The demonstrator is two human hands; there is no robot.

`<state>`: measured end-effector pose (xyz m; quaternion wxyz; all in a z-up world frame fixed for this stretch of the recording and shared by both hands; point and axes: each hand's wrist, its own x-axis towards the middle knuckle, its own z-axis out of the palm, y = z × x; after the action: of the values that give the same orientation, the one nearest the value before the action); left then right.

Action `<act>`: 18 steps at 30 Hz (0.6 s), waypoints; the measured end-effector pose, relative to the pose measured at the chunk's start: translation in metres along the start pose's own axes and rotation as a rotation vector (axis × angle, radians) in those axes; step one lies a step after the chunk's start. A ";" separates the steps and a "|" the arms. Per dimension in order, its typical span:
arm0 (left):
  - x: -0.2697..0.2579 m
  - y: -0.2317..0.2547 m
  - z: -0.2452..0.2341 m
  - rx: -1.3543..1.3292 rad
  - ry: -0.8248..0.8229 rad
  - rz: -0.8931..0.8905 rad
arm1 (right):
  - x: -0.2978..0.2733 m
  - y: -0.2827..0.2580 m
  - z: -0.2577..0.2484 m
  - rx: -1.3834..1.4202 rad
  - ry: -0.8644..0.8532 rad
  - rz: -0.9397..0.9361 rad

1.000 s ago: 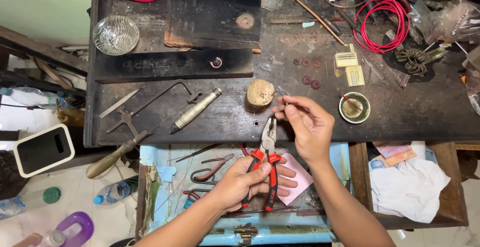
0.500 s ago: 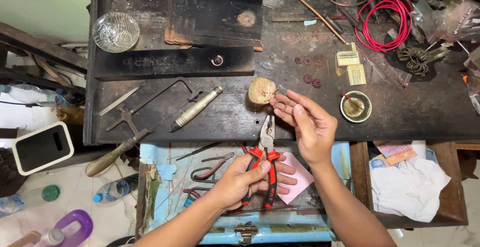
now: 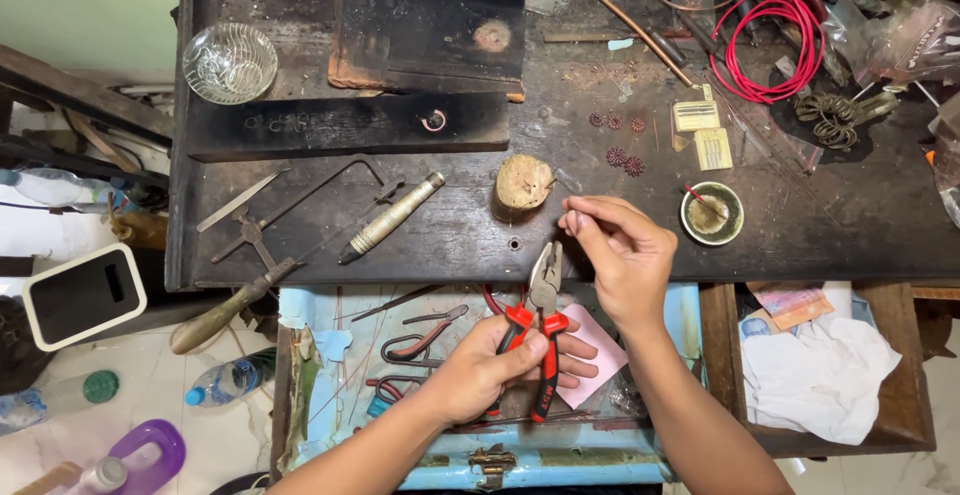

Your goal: Using needle-nose pliers to bend a small metal wire into a circular ring shape at a jewelry workbench.

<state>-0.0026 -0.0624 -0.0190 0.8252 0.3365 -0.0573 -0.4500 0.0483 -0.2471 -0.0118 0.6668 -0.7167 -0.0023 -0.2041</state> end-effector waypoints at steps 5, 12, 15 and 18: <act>0.001 -0.001 -0.002 0.041 -0.020 0.023 | 0.000 -0.002 0.003 0.020 0.030 0.055; 0.003 -0.005 -0.004 -0.028 -0.017 -0.023 | 0.000 -0.002 0.001 -0.001 0.018 0.124; 0.003 -0.005 -0.003 -0.018 -0.007 -0.039 | 0.000 -0.002 0.001 -0.011 -0.006 0.128; 0.003 0.000 0.001 -0.005 0.019 -0.076 | 0.000 -0.001 0.001 0.003 -0.003 0.170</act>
<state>-0.0008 -0.0652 -0.0191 0.8089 0.3406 -0.0352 -0.4779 0.0485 -0.2462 -0.0109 0.6827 -0.7137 0.0571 -0.1458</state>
